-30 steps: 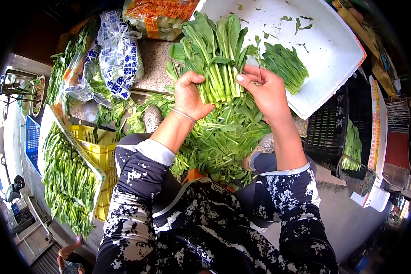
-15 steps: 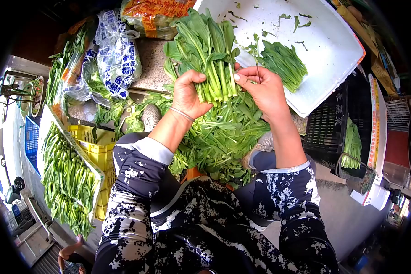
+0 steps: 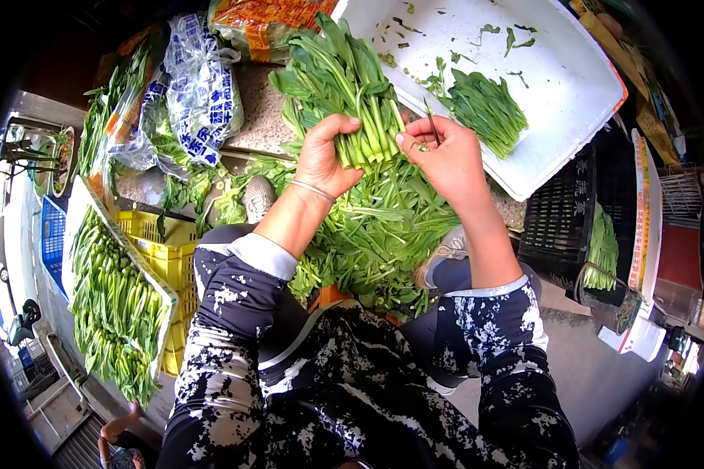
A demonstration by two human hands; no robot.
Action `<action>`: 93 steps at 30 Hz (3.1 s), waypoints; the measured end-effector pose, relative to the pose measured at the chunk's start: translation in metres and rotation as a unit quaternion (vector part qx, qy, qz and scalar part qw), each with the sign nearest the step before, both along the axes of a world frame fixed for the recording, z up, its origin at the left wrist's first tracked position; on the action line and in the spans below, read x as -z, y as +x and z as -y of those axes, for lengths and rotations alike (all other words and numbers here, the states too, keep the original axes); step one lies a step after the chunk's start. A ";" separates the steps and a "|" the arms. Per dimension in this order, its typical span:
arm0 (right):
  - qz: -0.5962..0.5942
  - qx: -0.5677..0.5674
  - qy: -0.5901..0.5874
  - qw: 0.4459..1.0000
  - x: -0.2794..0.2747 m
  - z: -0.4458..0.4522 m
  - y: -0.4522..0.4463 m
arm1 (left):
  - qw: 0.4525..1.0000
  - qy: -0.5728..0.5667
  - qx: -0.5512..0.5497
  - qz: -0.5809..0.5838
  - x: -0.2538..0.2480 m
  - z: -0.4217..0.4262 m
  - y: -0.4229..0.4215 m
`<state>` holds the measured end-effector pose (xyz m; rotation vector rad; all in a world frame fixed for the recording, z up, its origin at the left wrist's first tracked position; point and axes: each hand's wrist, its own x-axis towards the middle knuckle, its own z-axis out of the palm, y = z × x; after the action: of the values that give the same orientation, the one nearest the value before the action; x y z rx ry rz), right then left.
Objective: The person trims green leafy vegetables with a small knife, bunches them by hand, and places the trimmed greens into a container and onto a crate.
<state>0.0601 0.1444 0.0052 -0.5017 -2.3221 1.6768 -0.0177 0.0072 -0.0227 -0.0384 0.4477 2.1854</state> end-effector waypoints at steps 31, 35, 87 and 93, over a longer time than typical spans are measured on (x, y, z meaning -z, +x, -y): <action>-0.059 0.054 0.098 0.992 0.005 0.004 -0.005 | 0.998 -0.056 -0.003 -0.012 0.004 0.001 0.001; -0.088 0.042 0.033 0.995 0.002 0.014 -0.008 | 0.996 -0.079 -0.025 -0.025 -0.006 -0.003 0.010; -0.017 -0.025 -0.104 0.994 -0.004 0.014 0.001 | 0.991 -0.124 -0.011 -0.041 0.005 -0.001 0.008; -0.095 -0.031 0.069 0.993 -0.015 0.026 0.011 | 0.987 -0.154 -0.025 -0.047 0.008 -0.004 0.006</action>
<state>0.0715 0.1188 0.0199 -0.2336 -2.3139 1.5040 -0.0115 0.0111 -0.0306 -0.1154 0.8438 2.1535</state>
